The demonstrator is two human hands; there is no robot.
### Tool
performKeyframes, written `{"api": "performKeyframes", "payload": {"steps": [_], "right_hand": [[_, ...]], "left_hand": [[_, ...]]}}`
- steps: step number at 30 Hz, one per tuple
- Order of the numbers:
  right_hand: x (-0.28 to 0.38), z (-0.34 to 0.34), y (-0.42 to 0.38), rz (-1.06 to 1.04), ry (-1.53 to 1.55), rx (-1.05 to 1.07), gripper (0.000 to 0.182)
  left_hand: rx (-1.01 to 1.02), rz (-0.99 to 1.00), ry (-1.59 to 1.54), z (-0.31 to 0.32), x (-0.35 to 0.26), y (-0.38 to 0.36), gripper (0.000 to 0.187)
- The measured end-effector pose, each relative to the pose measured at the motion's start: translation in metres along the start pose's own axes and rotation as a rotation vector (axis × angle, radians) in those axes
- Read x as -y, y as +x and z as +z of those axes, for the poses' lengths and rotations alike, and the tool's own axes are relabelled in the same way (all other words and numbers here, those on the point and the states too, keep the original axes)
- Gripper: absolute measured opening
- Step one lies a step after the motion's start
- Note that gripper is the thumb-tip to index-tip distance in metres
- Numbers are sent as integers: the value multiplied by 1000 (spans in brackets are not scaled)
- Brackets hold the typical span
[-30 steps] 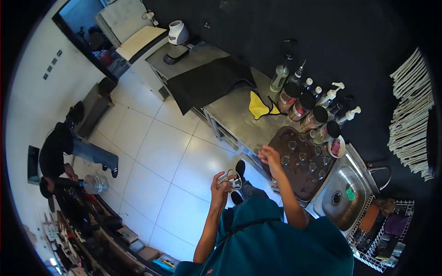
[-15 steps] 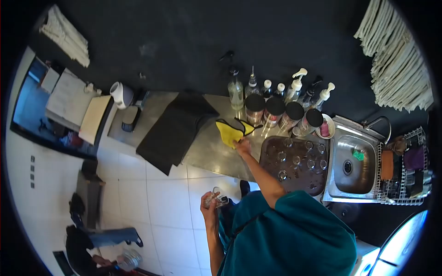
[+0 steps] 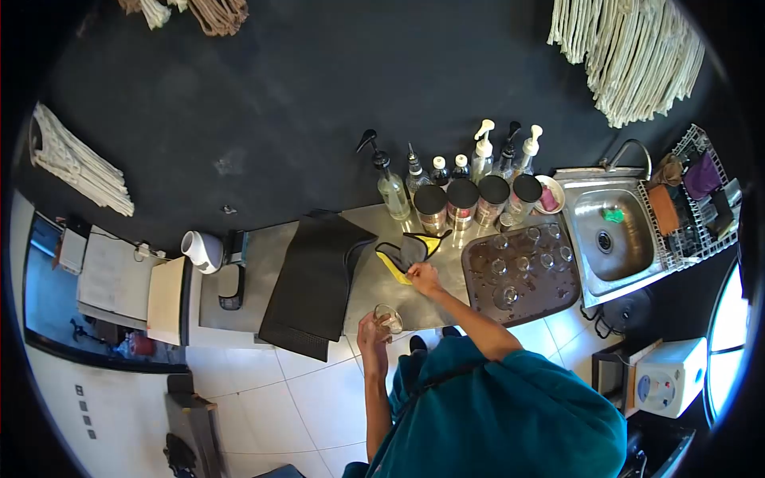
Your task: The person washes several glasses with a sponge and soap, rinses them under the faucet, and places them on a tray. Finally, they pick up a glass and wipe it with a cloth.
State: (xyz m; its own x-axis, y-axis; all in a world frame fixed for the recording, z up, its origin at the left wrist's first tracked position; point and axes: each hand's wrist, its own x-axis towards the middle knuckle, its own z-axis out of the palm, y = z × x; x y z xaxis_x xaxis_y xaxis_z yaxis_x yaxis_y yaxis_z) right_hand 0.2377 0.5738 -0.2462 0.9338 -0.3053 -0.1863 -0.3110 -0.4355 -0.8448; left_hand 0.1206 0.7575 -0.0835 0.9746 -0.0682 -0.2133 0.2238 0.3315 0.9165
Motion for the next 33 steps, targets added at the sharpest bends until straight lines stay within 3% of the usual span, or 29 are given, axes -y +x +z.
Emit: {"api": "performKeyframes", "payload": {"steps": [3, 5, 7, 8, 11, 12, 13, 14, 15, 16, 19, 22, 24, 25, 26, 28, 30, 31, 32, 33], "right_hand": [[61, -18, -17, 106, 308, -40, 15], [108, -22, -31, -159, 723, 59, 10], [181, -49, -60, -256, 845, 157, 13], [222, -72, -81, -363, 837, 192, 18], [275, -105, -140, -392, 762, 287, 28], [281, -115, -155, -432, 658, 321, 33], [275, -118, -170, -465, 578, 344, 36], [267, -122, -187, -502, 498, 363, 39], [263, -129, -204, -373, 475, 370, 37], [257, -134, -220, -243, 453, 377, 36], [230, -135, -243, -153, 530, 151, 37], [220, -144, -254, 53, 686, -144, 32], [213, -141, -252, -14, 782, -425, 28], [208, -145, -249, -65, 841, -480, 27], [209, -143, -242, -245, 932, -587, 26], [209, -149, -228, -220, 897, -747, 29], [226, -164, -225, -54, 545, -552, 30], [226, -163, -217, -147, 251, -506, 34], [235, -153, -217, -254, -113, -620, 36], [243, -144, -217, -270, -104, -640, 34]], "left_hand": [[37, -6, -49, -21, -3, 14, 53], [30, -231, -172, -38, 8, 20, 50], [124, -312, -251, -46, 12, 25, 46], [151, -355, -284, -43, 10, 29, 45], [183, -338, -445, -31, 8, 41, 37], [147, -289, -474, -27, 8, 43, 39], [320, -168, -390, -42, 26, 50, 41], [284, -258, -537, -36, 20, 57, 42], [235, -344, -685, -29, 14, 63, 43], [250, -261, -633, -25, 8, 66, 43], [198, -227, -543, -15, -29, 55, 42], [311, -200, -597, -16, -42, 51, 40], [292, -224, -499, -20, -40, 47, 41], [376, -241, -566, -23, -41, 47, 43], [388, -250, -561, -25, -40, 46, 43], [368, -236, -357, -22, -47, 44, 44], [347, -271, -334, -18, -49, 40, 45], [370, -145, -135, -16, -48, 41, 46], [343, -234, -385, -14, -49, 36, 46], [301, -319, -635, -5, -63, 30, 46]]}}
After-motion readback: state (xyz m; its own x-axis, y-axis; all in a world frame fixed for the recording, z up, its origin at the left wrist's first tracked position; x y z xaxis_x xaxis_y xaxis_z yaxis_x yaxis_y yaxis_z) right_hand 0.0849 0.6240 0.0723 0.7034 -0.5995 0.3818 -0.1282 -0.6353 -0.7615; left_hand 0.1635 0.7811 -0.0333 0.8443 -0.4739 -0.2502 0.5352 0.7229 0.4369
